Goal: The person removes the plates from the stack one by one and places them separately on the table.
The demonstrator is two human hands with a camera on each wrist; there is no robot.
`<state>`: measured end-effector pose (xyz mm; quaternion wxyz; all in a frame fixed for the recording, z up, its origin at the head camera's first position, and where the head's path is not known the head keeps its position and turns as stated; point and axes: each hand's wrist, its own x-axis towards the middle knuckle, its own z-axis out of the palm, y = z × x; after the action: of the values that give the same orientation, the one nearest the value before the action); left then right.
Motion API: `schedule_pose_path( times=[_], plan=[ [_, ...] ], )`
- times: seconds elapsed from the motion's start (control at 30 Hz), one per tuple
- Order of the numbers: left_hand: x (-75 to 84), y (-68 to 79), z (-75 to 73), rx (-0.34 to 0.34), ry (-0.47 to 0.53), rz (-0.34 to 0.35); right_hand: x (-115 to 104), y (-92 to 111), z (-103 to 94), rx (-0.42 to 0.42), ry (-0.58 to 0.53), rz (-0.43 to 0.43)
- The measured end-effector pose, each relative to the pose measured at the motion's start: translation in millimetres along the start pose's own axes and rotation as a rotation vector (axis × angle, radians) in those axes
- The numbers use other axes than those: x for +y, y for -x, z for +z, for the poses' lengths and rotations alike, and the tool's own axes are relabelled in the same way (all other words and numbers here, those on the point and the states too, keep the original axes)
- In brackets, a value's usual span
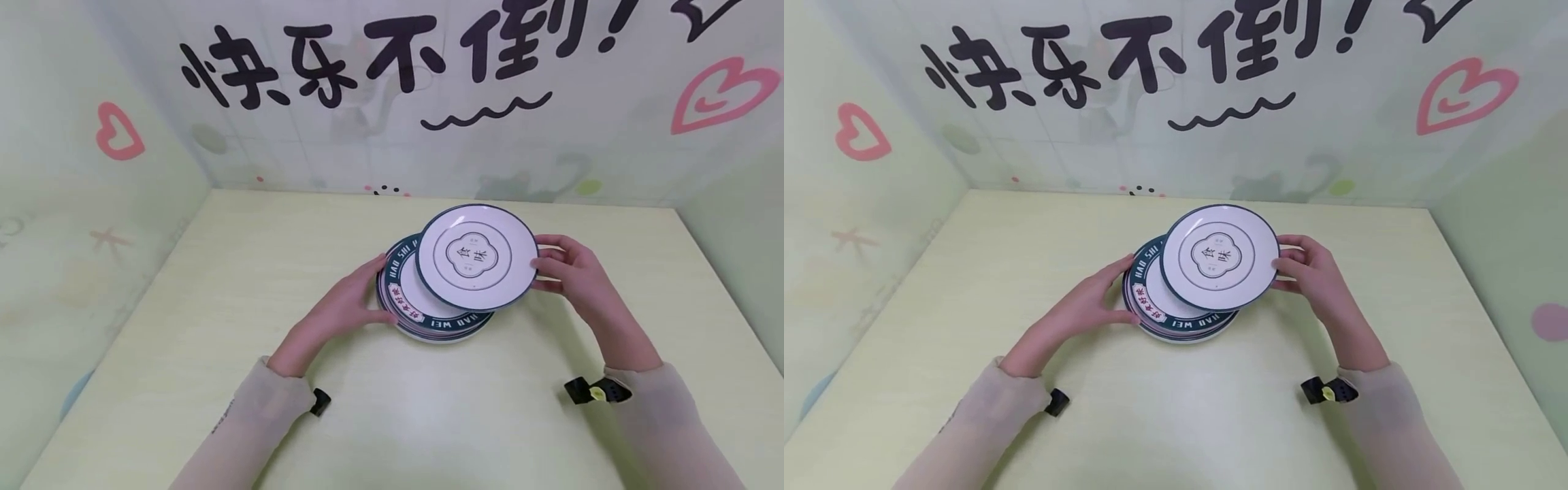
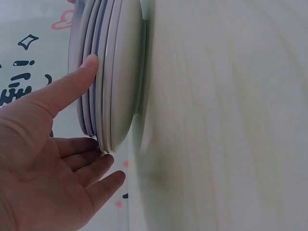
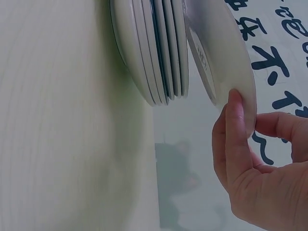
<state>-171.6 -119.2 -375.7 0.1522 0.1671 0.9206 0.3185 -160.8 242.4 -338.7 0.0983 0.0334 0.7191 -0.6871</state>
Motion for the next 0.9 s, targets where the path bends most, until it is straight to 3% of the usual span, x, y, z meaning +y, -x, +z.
schedule_pose_path(
  times=[0.9],
  plan=[
    [-1.3,-0.8,-2.5,-0.003,-0.017,0.022,-5.4,-7.3,-17.9,0.072,-0.202,-0.026]
  ],
)
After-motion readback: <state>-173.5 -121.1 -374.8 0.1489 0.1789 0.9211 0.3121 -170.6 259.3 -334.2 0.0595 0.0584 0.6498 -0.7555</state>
